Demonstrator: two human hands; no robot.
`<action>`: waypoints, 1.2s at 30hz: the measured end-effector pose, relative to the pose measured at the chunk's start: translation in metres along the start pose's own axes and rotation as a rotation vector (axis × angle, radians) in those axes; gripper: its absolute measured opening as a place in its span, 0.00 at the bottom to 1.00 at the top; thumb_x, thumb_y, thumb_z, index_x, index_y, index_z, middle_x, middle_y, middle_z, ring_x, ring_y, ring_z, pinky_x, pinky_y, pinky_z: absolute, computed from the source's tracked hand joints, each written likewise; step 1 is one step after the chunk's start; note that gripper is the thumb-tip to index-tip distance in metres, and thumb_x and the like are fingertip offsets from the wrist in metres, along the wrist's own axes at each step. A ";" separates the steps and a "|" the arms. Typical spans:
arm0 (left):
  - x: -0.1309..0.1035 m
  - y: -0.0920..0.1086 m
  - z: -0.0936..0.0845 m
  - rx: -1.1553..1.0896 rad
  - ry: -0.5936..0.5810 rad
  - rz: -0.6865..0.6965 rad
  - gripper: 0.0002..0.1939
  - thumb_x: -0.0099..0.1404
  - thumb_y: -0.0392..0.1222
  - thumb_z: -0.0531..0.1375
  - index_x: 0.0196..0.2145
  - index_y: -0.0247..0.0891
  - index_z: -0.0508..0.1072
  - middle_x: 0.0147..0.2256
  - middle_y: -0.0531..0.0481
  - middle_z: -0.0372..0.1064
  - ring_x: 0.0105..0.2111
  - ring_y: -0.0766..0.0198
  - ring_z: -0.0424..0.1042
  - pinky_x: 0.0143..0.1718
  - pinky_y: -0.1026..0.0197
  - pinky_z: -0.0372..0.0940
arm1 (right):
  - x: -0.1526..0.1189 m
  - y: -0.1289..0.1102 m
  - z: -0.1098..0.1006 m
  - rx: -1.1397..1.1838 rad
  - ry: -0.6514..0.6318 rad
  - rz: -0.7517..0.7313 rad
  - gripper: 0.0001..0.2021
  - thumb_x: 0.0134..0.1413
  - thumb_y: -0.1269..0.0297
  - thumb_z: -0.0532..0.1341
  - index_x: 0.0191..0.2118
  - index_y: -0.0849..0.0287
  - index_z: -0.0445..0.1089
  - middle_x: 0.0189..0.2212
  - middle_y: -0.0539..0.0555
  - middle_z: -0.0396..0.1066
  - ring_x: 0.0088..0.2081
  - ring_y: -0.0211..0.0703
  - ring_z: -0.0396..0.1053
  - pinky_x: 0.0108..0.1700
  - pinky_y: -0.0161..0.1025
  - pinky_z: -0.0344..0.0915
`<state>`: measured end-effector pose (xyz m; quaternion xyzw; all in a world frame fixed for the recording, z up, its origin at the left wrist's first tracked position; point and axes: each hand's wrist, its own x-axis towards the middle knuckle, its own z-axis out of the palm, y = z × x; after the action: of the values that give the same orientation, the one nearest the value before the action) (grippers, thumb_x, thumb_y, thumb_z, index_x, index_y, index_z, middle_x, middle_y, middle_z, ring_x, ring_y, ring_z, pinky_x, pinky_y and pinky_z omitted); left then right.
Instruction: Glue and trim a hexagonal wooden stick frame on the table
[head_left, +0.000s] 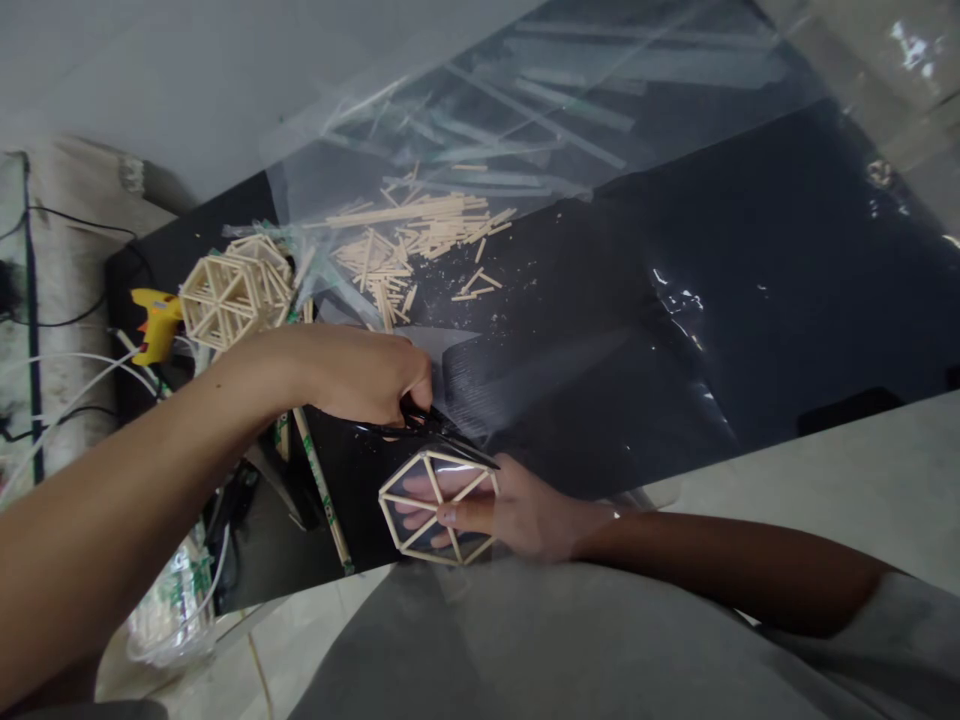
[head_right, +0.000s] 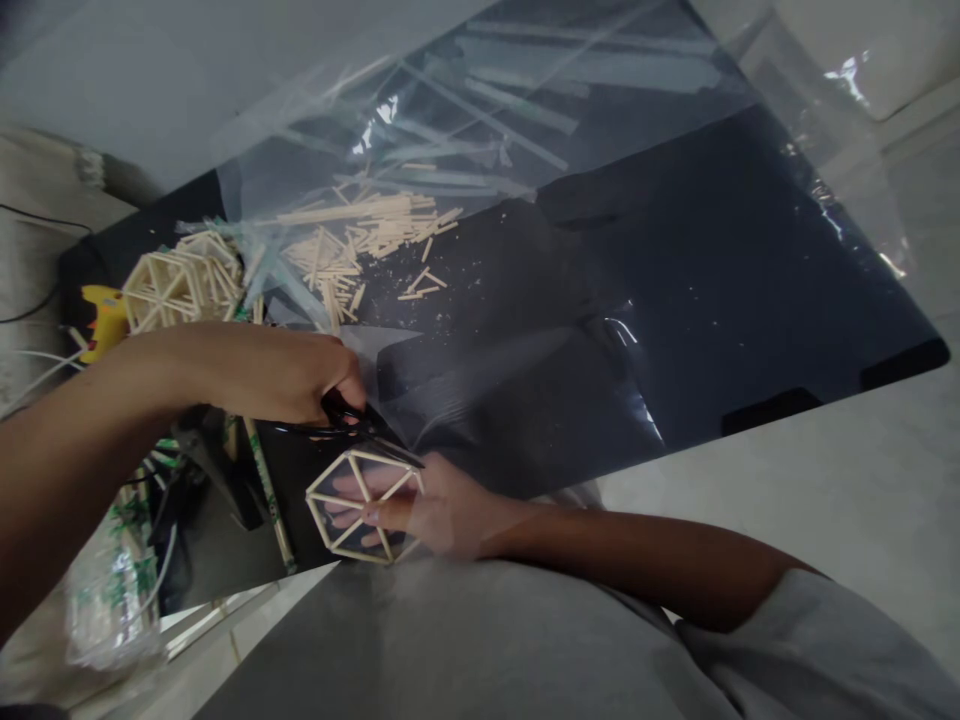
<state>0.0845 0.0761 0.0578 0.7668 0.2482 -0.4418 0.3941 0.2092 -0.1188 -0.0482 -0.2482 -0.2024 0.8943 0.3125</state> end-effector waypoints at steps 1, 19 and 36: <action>0.000 0.000 0.000 0.000 0.005 -0.008 0.09 0.52 0.33 0.60 0.28 0.38 0.81 0.22 0.53 0.71 0.22 0.66 0.63 0.27 0.65 0.53 | 0.000 0.000 0.000 0.002 -0.002 0.003 0.28 0.55 0.49 0.73 0.58 0.56 0.77 0.55 0.62 0.78 0.60 0.61 0.73 0.62 0.62 0.69; -0.004 0.005 0.002 0.123 0.065 -0.023 0.16 0.50 0.29 0.58 0.32 0.42 0.83 0.27 0.52 0.77 0.26 0.63 0.70 0.30 0.63 0.58 | -0.003 -0.005 0.002 0.030 0.009 0.103 0.24 0.51 0.52 0.75 0.52 0.58 0.80 0.46 0.59 0.82 0.54 0.57 0.78 0.58 0.57 0.72; -0.009 0.015 0.001 0.247 0.150 0.030 0.16 0.53 0.26 0.57 0.31 0.40 0.81 0.28 0.50 0.77 0.29 0.60 0.73 0.33 0.61 0.62 | -0.004 -0.012 0.005 0.035 -0.008 0.169 0.25 0.44 0.49 0.77 0.47 0.57 0.82 0.42 0.57 0.81 0.49 0.55 0.79 0.57 0.57 0.71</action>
<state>0.0909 0.0664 0.0713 0.8440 0.2090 -0.4044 0.2836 0.2145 -0.1139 -0.0363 -0.2554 -0.1665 0.9218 0.2393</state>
